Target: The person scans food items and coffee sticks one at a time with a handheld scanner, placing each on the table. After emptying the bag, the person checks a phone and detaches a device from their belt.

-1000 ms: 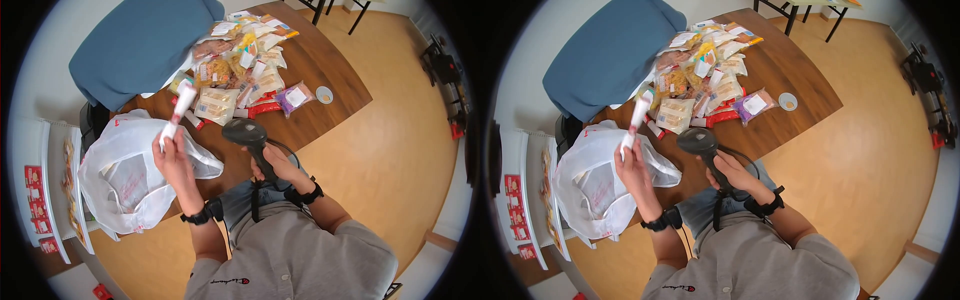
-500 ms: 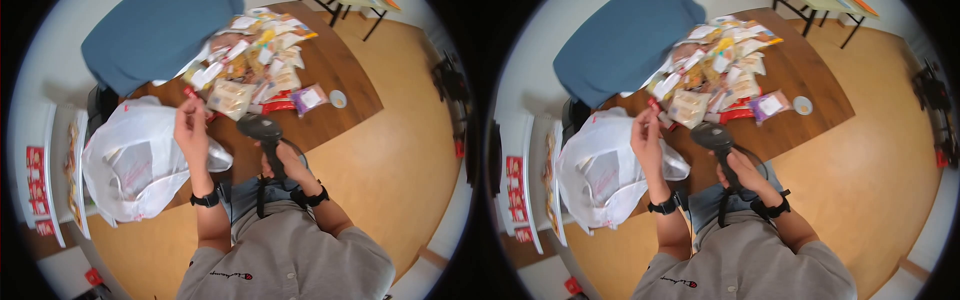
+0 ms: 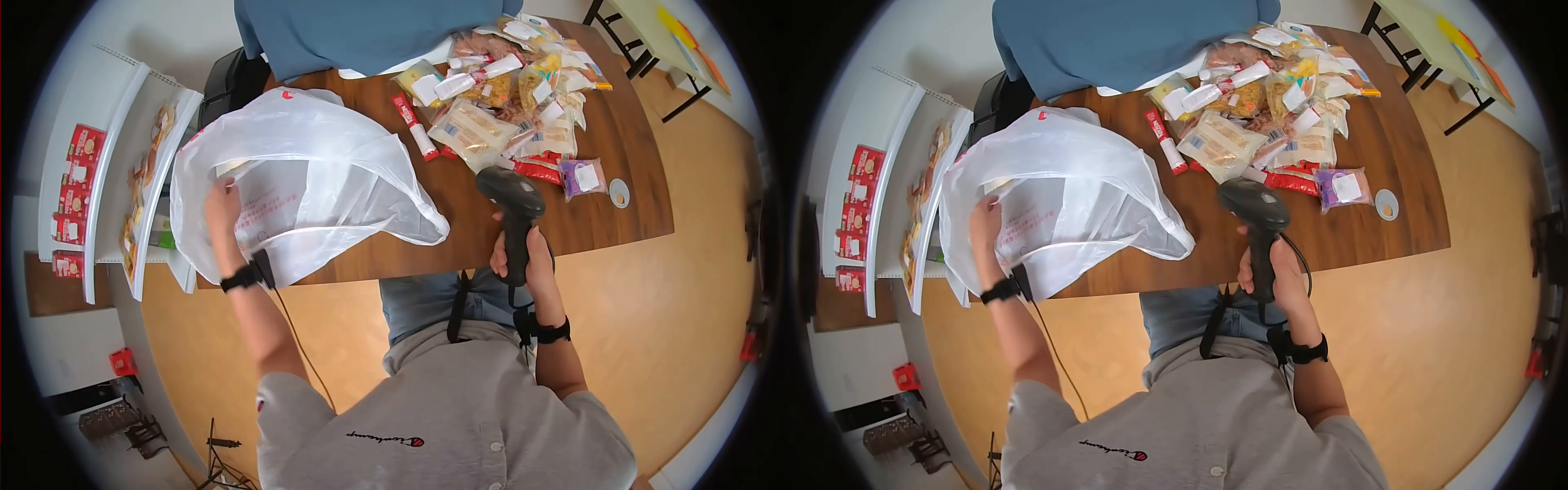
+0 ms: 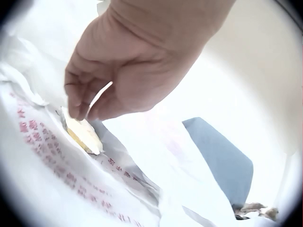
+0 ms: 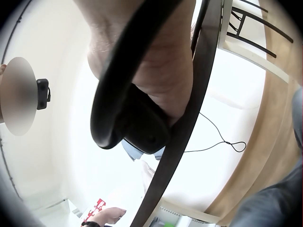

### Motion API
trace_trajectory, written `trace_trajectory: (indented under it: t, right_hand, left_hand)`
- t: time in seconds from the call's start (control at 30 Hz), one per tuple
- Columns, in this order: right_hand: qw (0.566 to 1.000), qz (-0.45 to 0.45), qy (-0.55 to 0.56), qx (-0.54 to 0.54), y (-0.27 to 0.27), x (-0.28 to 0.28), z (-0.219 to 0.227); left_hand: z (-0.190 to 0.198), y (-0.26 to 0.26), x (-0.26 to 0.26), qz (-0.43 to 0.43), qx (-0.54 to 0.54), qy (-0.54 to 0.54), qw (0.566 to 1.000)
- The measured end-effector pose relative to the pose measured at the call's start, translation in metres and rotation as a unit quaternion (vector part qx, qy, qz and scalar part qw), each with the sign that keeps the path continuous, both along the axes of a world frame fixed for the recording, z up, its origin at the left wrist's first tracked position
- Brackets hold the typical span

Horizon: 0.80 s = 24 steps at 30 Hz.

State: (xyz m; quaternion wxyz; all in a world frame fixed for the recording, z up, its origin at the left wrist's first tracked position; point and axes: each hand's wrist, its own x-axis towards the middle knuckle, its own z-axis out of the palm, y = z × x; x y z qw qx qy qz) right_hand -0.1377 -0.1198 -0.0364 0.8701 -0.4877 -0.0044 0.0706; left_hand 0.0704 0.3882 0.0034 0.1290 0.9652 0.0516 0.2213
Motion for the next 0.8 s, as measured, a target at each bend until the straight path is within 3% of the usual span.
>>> trace_trajectory:
  t: [0.07,0.2,0.37,0.4,0.47,0.5,0.57,0.6,0.67,0.73,0.8]
  right_hand:
    - [1.000,-0.014,-0.004,0.012,0.001,0.000,0.000]
    - [0.999,-0.034,0.010,0.020,0.003,-0.001,0.002]
    - [1.000,-0.023,0.011,0.016,0.003,-0.001,0.004]
    - [1.000,-0.023,0.010,0.016,0.003,0.000,0.004]
    - [0.999,-0.030,0.007,0.014,0.003,-0.002,0.003]
    - [0.999,-0.035,0.008,0.017,0.004,-0.002,0.004]
    - [0.999,-0.039,0.010,0.000,0.004,-0.003,0.006]
    - [0.999,-0.043,0.011,0.002,0.003,-0.003,0.005]
    - [1.000,-0.026,0.014,0.003,0.002,-0.002,0.003]
    - [1.000,-0.022,0.014,0.006,0.001,-0.001,0.004]
    - [1.000,-0.015,0.012,0.008,0.001,0.000,0.004]
  left_hand:
    - [0.015,-0.008,0.026,0.003,-0.084,0.236,0.968]
    - [0.019,-0.026,0.069,-0.092,-0.204,0.201,0.954]
    - [0.030,-0.026,0.119,-0.221,-0.299,-0.020,0.928]
    - [0.031,-0.015,0.123,-0.221,-0.299,-0.022,0.928]
    - [0.032,0.013,0.135,-0.250,-0.138,0.094,0.954]
    - [0.029,0.014,0.134,-0.255,-0.135,0.096,0.953]
    - [0.027,0.007,0.108,-0.117,-0.041,0.185,0.975]
    - [0.025,0.008,0.103,-0.120,-0.038,0.186,0.974]
    - [0.009,0.017,0.097,-0.027,0.021,0.105,0.994]
    - [0.000,0.015,0.087,-0.037,-0.002,0.063,0.997]
    - [-0.002,0.005,0.081,0.021,-0.074,0.105,0.991]
